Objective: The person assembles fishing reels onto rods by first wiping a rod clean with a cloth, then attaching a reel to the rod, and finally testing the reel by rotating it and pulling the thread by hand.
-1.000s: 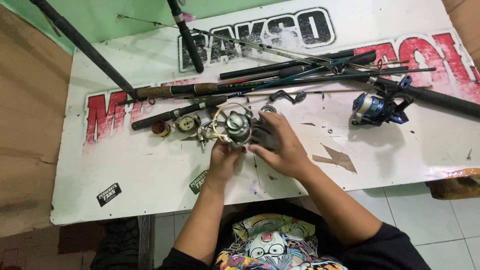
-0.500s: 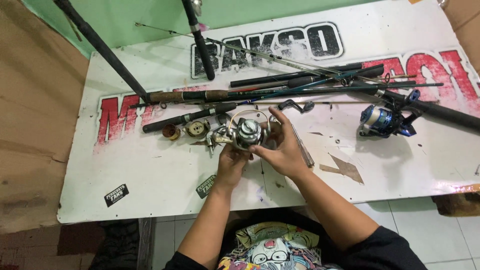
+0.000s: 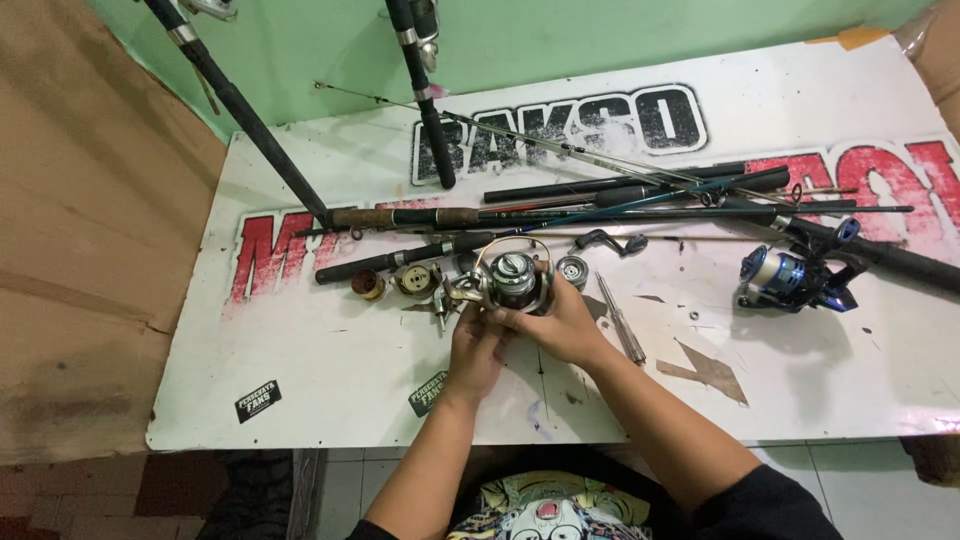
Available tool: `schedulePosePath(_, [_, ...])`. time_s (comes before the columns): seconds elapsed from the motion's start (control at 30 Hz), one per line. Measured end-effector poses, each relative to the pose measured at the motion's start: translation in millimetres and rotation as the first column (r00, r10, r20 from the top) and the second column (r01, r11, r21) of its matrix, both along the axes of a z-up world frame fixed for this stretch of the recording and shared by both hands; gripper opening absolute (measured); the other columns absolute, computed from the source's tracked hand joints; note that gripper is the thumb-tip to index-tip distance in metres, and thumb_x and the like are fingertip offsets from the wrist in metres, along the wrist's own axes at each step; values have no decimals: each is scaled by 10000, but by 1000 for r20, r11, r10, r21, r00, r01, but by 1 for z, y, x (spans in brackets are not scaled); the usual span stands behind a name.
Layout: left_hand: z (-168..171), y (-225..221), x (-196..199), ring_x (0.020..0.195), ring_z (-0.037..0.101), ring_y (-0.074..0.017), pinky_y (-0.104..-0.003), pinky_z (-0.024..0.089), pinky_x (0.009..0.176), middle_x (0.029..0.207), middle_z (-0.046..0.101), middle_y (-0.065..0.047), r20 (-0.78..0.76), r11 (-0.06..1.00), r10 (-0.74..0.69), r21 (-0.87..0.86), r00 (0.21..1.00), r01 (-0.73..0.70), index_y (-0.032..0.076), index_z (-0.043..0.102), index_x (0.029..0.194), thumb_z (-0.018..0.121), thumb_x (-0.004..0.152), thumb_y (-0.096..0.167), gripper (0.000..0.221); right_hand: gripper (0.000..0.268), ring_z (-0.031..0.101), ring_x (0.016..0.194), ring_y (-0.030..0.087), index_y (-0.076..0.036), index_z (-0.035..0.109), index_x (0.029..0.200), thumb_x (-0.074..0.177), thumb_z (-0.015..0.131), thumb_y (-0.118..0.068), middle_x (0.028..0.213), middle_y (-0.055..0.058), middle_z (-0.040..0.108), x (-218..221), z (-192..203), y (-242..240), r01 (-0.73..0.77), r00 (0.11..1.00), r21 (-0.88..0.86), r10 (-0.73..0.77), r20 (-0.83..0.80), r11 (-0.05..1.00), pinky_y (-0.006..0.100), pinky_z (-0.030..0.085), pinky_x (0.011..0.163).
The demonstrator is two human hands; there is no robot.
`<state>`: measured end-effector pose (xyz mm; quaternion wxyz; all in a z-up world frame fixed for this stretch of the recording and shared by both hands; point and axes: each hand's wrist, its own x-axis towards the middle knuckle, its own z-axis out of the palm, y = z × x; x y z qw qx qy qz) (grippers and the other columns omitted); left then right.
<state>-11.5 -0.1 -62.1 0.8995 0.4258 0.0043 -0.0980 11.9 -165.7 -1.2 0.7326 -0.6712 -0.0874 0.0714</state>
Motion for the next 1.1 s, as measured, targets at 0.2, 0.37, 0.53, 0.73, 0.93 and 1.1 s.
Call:
schedulePosePath(0.2, [-14,2,0,1066,678,-200,-365,588,935,1178,678,-102,82,995,31,94,996,-39,54,602,1238,753,960,139,327,678,674,1114,164,-38,511,1370,808,867,-172,1200,84,703,-3,-10,-8,-113,989,82,104,105,990,336,553,992])
schedulePosePath(0.37, [-2,-3,-3,1061,672,-146,-320,569,933,1181,677,-53,147,965,-5,261,989,-34,76,584,1265,723,963,164,343,602,702,1129,179,-8,560,1316,824,867,-172,1205,93,721,0,-33,-17,-19,997,138,9,74,990,345,567,1013])
schedulePosePath(0.53, [-17,-2,-11,988,644,-133,-320,557,890,1161,666,-27,185,943,14,324,983,-75,61,583,1264,751,986,142,335,553,702,1080,185,22,590,1276,845,871,-182,1180,105,732,-7,-33,-21,7,1000,170,-7,0,985,357,570,977])
schedulePosePath(0.73, [-25,5,-3,985,647,-121,-299,557,832,1141,673,-16,141,988,17,149,990,-38,72,576,1260,743,959,135,350,631,664,1134,172,-32,547,1342,817,867,-177,1222,76,695,-4,-20,-19,-107,994,237,97,57,966,347,542,1010])
schedulePosePath(0.93, [-44,5,-1,1013,660,-139,-295,557,889,1125,679,-22,193,932,61,341,979,-125,49,591,1192,780,935,87,321,611,649,1123,167,-27,539,1344,835,862,-127,1208,78,695,-4,-23,-21,-95,995,164,88,53,982,350,532,1009])
schedulePosePath(1.1, [13,-12,-5,1032,686,-121,-279,571,859,1135,726,-23,188,928,54,353,981,-118,93,629,1224,706,931,115,304,570,693,1103,219,18,596,1322,843,840,-172,1206,109,720,5,-31,-37,-15,1000,220,13,10,975,377,563,1004])
